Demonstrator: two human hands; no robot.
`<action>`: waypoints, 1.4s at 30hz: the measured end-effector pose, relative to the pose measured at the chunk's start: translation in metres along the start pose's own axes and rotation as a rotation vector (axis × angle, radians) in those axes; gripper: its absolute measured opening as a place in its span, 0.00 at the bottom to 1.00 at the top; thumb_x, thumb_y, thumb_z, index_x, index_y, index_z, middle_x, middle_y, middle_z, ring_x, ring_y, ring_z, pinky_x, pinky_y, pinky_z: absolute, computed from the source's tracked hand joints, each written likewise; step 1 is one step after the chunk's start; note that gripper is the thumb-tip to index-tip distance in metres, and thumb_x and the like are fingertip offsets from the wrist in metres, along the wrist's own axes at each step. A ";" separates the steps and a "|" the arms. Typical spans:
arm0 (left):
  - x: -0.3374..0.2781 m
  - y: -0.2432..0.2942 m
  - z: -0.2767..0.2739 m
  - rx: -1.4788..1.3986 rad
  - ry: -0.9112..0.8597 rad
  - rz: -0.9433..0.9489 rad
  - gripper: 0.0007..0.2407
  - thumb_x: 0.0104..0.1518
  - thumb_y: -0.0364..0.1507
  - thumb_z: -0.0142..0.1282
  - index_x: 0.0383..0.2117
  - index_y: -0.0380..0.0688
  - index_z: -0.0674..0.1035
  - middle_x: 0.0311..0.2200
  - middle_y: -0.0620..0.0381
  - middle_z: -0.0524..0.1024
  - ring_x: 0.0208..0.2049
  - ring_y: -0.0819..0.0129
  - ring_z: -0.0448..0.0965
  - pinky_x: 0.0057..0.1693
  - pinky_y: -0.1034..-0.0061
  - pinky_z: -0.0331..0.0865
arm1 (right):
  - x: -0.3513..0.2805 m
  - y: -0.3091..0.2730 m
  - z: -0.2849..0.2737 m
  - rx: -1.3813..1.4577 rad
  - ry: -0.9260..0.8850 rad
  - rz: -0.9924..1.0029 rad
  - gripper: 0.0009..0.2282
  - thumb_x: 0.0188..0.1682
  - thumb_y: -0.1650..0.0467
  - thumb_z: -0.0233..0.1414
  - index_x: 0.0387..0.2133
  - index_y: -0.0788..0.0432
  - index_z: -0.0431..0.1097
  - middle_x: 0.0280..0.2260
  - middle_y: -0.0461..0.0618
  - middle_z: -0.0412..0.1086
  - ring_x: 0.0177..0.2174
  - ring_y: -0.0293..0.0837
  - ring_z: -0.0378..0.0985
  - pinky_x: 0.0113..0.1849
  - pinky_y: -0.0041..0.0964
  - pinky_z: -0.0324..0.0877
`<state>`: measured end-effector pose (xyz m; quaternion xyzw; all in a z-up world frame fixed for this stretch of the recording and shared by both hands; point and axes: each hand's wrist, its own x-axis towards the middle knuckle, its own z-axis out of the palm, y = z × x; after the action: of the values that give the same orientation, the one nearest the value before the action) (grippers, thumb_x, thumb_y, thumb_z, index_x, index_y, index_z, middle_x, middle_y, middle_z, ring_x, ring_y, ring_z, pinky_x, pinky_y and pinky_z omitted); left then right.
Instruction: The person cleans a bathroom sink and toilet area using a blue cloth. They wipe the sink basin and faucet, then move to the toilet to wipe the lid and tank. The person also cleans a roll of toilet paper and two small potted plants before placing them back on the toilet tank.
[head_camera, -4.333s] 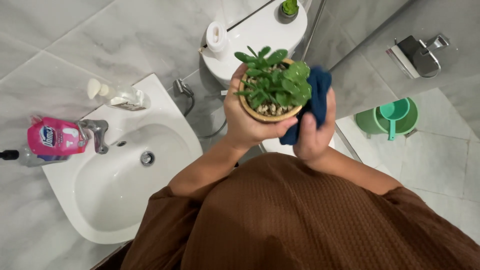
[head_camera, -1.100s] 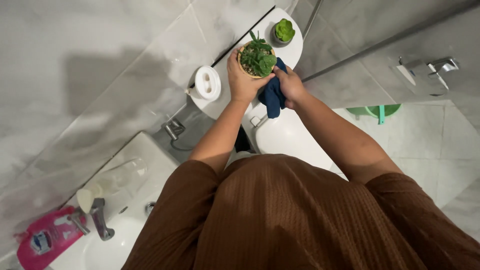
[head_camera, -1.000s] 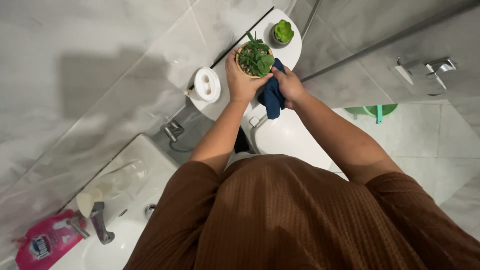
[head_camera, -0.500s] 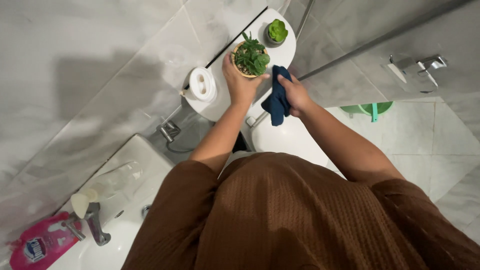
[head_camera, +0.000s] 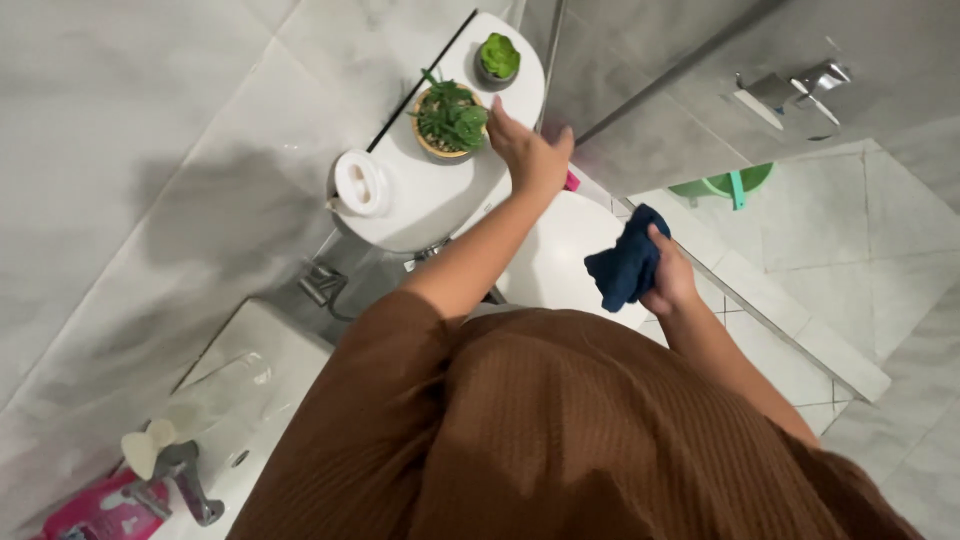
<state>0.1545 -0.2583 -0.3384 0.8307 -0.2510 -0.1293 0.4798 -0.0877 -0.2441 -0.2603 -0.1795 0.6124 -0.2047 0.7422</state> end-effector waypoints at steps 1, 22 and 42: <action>0.012 0.007 0.005 0.082 -0.035 -0.004 0.48 0.49 0.31 0.65 0.67 0.29 0.37 0.65 0.14 0.38 0.68 0.22 0.42 0.70 0.38 0.41 | -0.017 -0.004 0.000 -0.040 -0.045 -0.033 0.21 0.58 0.62 0.43 0.57 0.65 0.57 0.46 0.60 0.68 0.45 0.52 0.72 0.52 0.53 0.68; 0.034 0.008 0.016 0.010 0.122 0.106 0.45 0.40 0.31 0.79 0.65 0.41 0.59 0.48 0.53 0.78 0.48 0.58 0.80 0.66 0.57 0.59 | -0.075 -0.018 -0.051 0.053 -0.018 -0.174 0.22 0.56 0.64 0.43 0.60 0.63 0.56 0.51 0.62 0.67 0.50 0.53 0.70 0.56 0.53 0.64; -0.223 0.199 -0.116 -0.626 -0.335 0.445 0.45 0.47 0.24 0.79 0.68 0.50 0.55 0.63 0.54 0.72 0.62 0.62 0.77 0.72 0.66 0.70 | -0.145 -0.049 -0.071 -0.312 -0.527 -0.972 0.19 0.60 0.62 0.44 0.55 0.66 0.61 0.50 0.55 0.66 0.46 0.44 0.68 0.51 0.36 0.65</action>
<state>-0.0382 -0.1353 -0.1144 0.5375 -0.4477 -0.2260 0.6779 -0.1854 -0.2107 -0.1267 -0.5926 0.2769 -0.3780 0.6552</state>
